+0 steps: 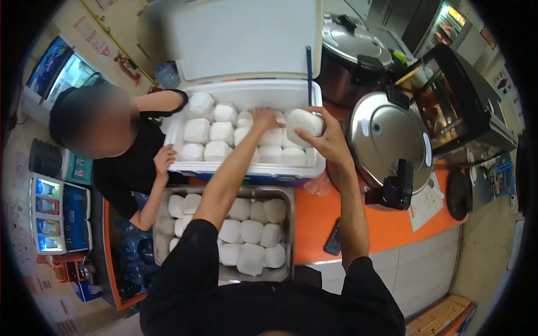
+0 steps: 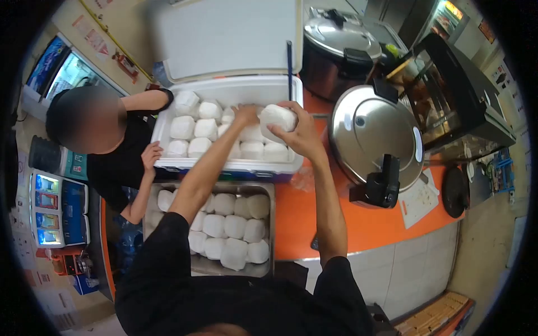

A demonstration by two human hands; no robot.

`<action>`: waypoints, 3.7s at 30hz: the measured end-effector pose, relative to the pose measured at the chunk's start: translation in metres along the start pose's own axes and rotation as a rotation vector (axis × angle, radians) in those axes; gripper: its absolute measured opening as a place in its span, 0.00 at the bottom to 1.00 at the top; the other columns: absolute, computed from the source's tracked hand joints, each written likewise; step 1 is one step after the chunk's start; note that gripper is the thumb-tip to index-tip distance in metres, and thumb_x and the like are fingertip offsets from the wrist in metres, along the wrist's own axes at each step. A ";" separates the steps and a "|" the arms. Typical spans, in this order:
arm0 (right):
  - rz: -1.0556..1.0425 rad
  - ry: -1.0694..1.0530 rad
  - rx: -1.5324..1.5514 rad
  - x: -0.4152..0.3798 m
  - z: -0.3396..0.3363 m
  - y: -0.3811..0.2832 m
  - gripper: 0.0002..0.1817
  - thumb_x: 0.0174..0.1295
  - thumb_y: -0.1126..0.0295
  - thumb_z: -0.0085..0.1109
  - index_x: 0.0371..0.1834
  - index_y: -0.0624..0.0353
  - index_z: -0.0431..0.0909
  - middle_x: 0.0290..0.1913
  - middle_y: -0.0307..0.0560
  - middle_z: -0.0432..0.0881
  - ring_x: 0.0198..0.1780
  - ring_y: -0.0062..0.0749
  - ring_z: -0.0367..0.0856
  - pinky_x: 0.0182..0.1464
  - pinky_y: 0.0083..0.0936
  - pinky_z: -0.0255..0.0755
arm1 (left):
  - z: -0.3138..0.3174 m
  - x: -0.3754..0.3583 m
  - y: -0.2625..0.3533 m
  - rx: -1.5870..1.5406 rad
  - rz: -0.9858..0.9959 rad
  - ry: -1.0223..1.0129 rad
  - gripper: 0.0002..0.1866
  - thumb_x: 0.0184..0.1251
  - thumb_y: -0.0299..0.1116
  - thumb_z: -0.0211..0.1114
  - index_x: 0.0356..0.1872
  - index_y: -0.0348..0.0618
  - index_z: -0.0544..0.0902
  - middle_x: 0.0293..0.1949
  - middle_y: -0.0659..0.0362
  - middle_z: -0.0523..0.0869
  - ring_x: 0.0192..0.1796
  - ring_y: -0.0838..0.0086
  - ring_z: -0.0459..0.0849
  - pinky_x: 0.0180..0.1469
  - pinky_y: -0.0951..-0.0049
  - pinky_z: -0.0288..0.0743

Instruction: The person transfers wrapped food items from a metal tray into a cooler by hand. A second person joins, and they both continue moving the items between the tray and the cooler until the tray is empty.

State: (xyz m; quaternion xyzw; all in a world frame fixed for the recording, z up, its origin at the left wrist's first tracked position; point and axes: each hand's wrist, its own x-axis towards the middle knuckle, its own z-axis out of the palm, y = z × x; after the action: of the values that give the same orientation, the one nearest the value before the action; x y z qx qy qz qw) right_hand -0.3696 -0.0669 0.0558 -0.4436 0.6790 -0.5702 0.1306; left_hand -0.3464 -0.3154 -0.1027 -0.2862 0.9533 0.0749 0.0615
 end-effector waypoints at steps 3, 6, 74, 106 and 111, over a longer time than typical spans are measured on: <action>0.126 -0.083 0.019 -0.023 -0.025 -0.007 0.26 0.54 0.69 0.73 0.55 0.62 0.75 0.44 0.45 0.82 0.46 0.27 0.80 0.48 0.24 0.76 | -0.017 0.018 0.015 0.105 0.073 -0.283 0.50 0.35 0.70 0.73 0.62 0.52 0.79 0.64 0.49 0.77 0.69 0.44 0.67 0.64 0.26 0.53; 0.042 -0.005 0.035 -0.034 -0.031 -0.001 0.27 0.53 0.70 0.73 0.55 0.65 0.74 0.46 0.50 0.83 0.49 0.31 0.82 0.52 0.26 0.75 | -0.002 0.041 0.005 0.165 0.020 -0.435 0.50 0.32 0.68 0.75 0.63 0.53 0.79 0.66 0.44 0.73 0.70 0.38 0.62 0.66 0.26 0.49; 0.150 -0.236 -0.259 0.040 0.046 0.046 0.29 0.49 0.59 0.77 0.48 0.66 0.76 0.40 0.54 0.84 0.41 0.32 0.84 0.45 0.28 0.78 | -0.005 -0.100 -0.071 -0.109 0.115 -0.308 0.32 0.48 0.44 0.74 0.55 0.38 0.81 0.61 0.39 0.72 0.61 0.41 0.74 0.57 0.48 0.76; 0.181 -0.284 -0.430 0.124 0.025 0.107 0.29 0.41 0.57 0.80 0.44 0.62 0.80 0.42 0.55 0.85 0.43 0.40 0.85 0.46 0.32 0.77 | -0.049 -0.124 -0.121 -1.032 -0.007 -0.436 0.43 0.55 0.33 0.60 0.75 0.41 0.54 0.71 0.35 0.59 0.74 0.48 0.59 0.73 0.63 0.56; 0.098 -0.273 -1.309 0.123 0.072 0.128 0.27 0.43 0.62 0.74 0.48 0.61 0.80 0.50 0.59 0.82 0.51 0.53 0.81 0.53 0.43 0.76 | -0.109 -0.229 -0.083 -1.287 0.270 -0.044 0.31 0.71 0.33 0.57 0.73 0.41 0.58 0.74 0.49 0.60 0.77 0.56 0.56 0.74 0.61 0.52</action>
State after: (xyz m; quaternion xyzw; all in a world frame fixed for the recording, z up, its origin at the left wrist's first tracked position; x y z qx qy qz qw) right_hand -0.4489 -0.2119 -0.0403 -0.4680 0.8816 0.0273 -0.0550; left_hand -0.1189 -0.2806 0.0322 -0.1423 0.7442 0.6429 -0.1123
